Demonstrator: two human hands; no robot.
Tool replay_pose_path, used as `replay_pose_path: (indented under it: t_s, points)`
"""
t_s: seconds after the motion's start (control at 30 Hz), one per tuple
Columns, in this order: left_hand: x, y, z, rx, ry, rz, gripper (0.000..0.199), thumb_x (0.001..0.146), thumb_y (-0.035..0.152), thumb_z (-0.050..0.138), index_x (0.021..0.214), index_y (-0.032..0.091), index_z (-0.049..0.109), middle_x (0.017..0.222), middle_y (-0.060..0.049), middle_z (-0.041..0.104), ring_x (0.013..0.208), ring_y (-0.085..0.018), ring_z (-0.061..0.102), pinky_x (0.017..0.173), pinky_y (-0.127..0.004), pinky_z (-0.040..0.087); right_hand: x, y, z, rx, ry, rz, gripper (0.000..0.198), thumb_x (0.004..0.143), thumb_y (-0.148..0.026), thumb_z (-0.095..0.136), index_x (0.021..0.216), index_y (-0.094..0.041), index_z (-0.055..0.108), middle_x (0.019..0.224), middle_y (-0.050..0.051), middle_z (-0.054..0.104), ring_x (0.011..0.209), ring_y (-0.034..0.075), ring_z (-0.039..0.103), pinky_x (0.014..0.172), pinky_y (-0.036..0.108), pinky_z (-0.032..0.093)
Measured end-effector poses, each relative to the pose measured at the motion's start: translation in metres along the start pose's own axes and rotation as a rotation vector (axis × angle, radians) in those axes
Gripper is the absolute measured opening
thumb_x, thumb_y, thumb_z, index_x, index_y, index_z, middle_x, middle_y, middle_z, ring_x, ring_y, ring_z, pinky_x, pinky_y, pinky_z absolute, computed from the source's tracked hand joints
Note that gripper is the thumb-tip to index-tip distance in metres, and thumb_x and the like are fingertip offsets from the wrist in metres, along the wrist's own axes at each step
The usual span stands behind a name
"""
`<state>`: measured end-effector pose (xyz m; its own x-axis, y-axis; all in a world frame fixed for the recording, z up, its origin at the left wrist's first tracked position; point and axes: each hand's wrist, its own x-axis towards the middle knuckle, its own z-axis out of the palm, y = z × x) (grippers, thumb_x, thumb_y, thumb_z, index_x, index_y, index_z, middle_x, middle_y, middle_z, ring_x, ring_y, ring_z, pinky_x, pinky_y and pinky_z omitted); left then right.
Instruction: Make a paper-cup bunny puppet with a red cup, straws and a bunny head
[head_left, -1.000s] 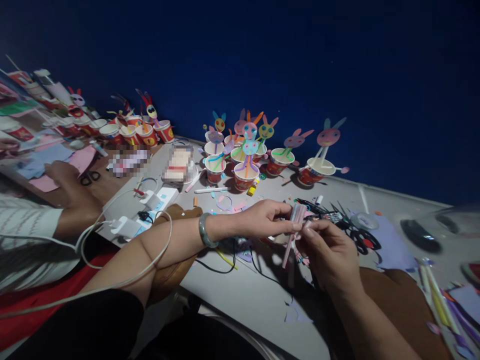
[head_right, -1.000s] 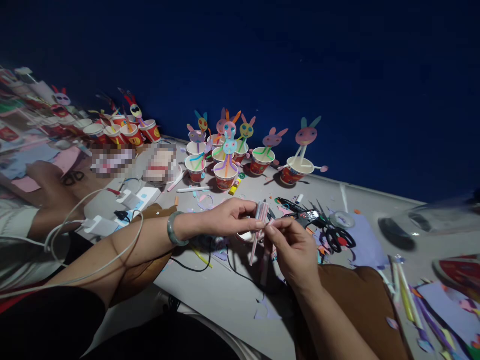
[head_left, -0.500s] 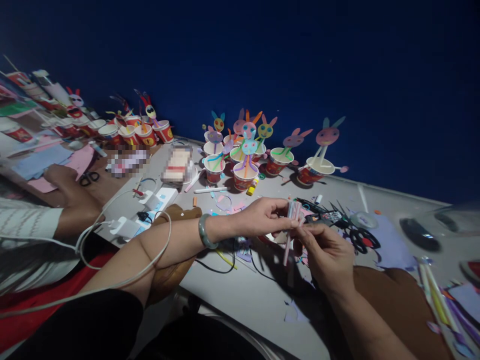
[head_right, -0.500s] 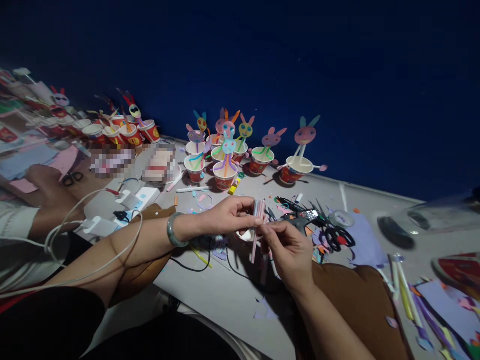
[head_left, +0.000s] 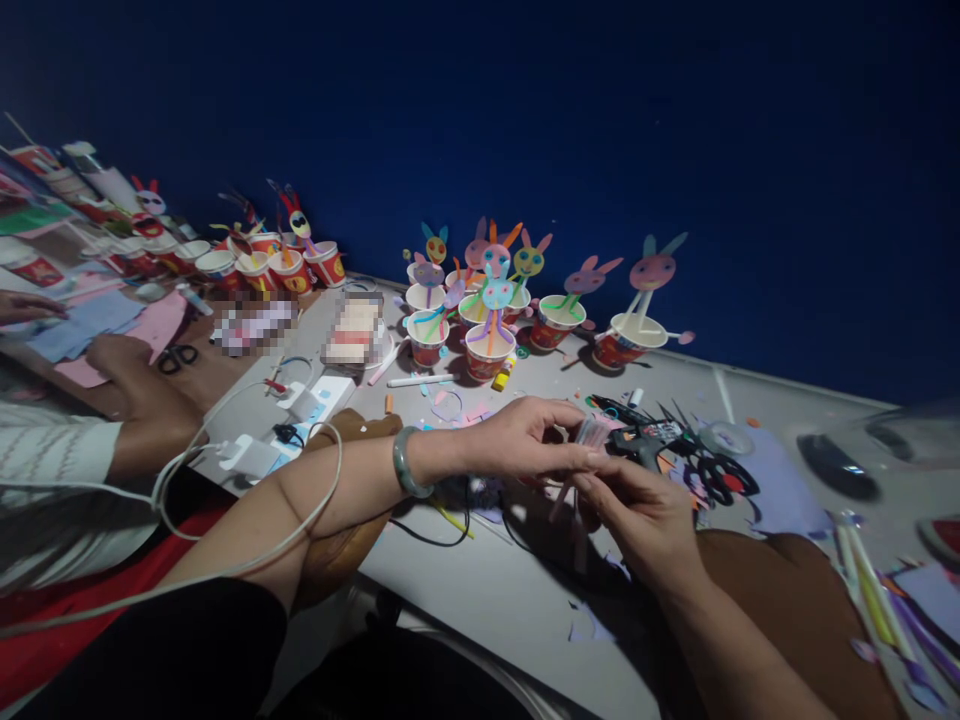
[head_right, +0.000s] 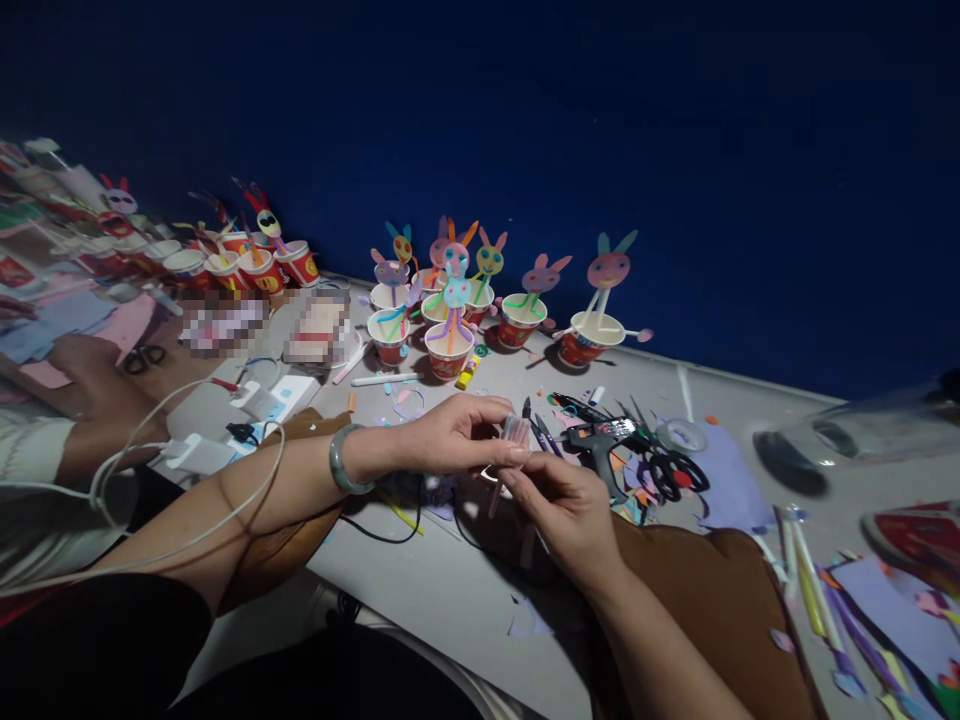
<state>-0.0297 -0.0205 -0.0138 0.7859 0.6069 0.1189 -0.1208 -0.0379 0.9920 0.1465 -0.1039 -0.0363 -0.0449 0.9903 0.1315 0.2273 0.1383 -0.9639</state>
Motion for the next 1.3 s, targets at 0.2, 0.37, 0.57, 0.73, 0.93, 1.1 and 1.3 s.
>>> replay_pose_path:
  t_s: [0.2, 0.37, 0.57, 0.73, 0.93, 1.1, 1.3]
  points:
    - [-0.003, 0.006, -0.002, -0.099, -0.12, -0.129, 0.043, 0.075, 0.053, 0.078, 0.081, 0.015, 0.059, 0.067, 0.004, 0.052, 0.051, -0.006, 0.05, 0.046, -0.02, 0.037, 0.001, -0.003, -0.002, -0.027, -0.142, 0.01, 0.036, 0.086, -0.054, 0.069, 0.079, -0.019, 0.074, 0.044, -0.004, 0.05, 0.039, 0.01, 0.046, 0.039, 0.022, 0.039]
    - [-0.004, 0.009, -0.002, -0.168, -0.173, -0.178, 0.044, 0.072, 0.05, 0.081, 0.086, 0.015, 0.061, 0.062, 0.005, 0.055, 0.045, -0.005, 0.049, 0.042, -0.018, 0.034, 0.001, -0.009, -0.006, -0.12, -0.173, -0.062, 0.039, 0.089, -0.055, 0.064, 0.081, -0.019, 0.077, 0.051, 0.0, 0.053, 0.054, 0.014, 0.055, 0.049, 0.024, 0.044]
    - [-0.003, 0.007, 0.001, -0.18, -0.138, -0.203, 0.046, 0.071, 0.051, 0.082, 0.089, 0.012, 0.064, 0.066, 0.002, 0.061, 0.047, -0.005, 0.052, 0.044, -0.018, 0.041, 0.001, -0.007, -0.009, -0.071, -0.201, -0.01, 0.043, 0.088, -0.058, 0.064, 0.074, -0.018, 0.074, 0.046, -0.002, 0.045, 0.049, 0.013, 0.049, 0.047, 0.024, 0.041]
    - [-0.004, 0.004, 0.003, -0.121, -0.064, -0.199, 0.045, 0.071, 0.049, 0.082, 0.09, 0.013, 0.063, 0.067, 0.002, 0.062, 0.048, -0.006, 0.055, 0.046, -0.018, 0.042, 0.001, -0.002, -0.006, -0.026, -0.16, 0.063, 0.044, 0.085, -0.059, 0.067, 0.073, -0.017, 0.073, 0.047, -0.002, 0.046, 0.045, 0.011, 0.044, 0.043, 0.023, 0.039]
    - [-0.005, 0.006, 0.001, -0.012, -0.086, -0.165, 0.036, 0.081, 0.047, 0.074, 0.084, 0.014, 0.059, 0.064, 0.004, 0.058, 0.048, -0.007, 0.056, 0.045, -0.017, 0.04, 0.004, -0.009, -0.004, -0.052, -0.2, 0.057, 0.037, 0.086, -0.053, 0.069, 0.077, -0.018, 0.078, 0.048, -0.001, 0.054, 0.048, 0.013, 0.051, 0.045, 0.023, 0.043]
    - [-0.004, 0.005, -0.002, -0.022, -0.136, -0.145, 0.035, 0.084, 0.048, 0.071, 0.088, 0.015, 0.06, 0.066, 0.003, 0.059, 0.05, -0.006, 0.056, 0.048, -0.018, 0.04, 0.007, -0.011, -0.004, -0.116, -0.219, -0.038, 0.034, 0.086, -0.05, 0.069, 0.077, -0.018, 0.078, 0.065, 0.004, 0.072, 0.056, 0.015, 0.062, 0.052, 0.024, 0.05]
    - [-0.003, -0.001, 0.002, -0.121, -0.102, -0.158, 0.043, 0.074, 0.048, 0.08, 0.092, 0.015, 0.06, 0.07, 0.003, 0.06, 0.051, -0.007, 0.056, 0.047, -0.019, 0.039, 0.004, -0.01, -0.005, -0.203, -0.148, -0.148, 0.027, 0.09, -0.039, 0.065, 0.076, -0.018, 0.074, 0.064, 0.002, 0.07, 0.057, 0.015, 0.062, 0.053, 0.023, 0.048]
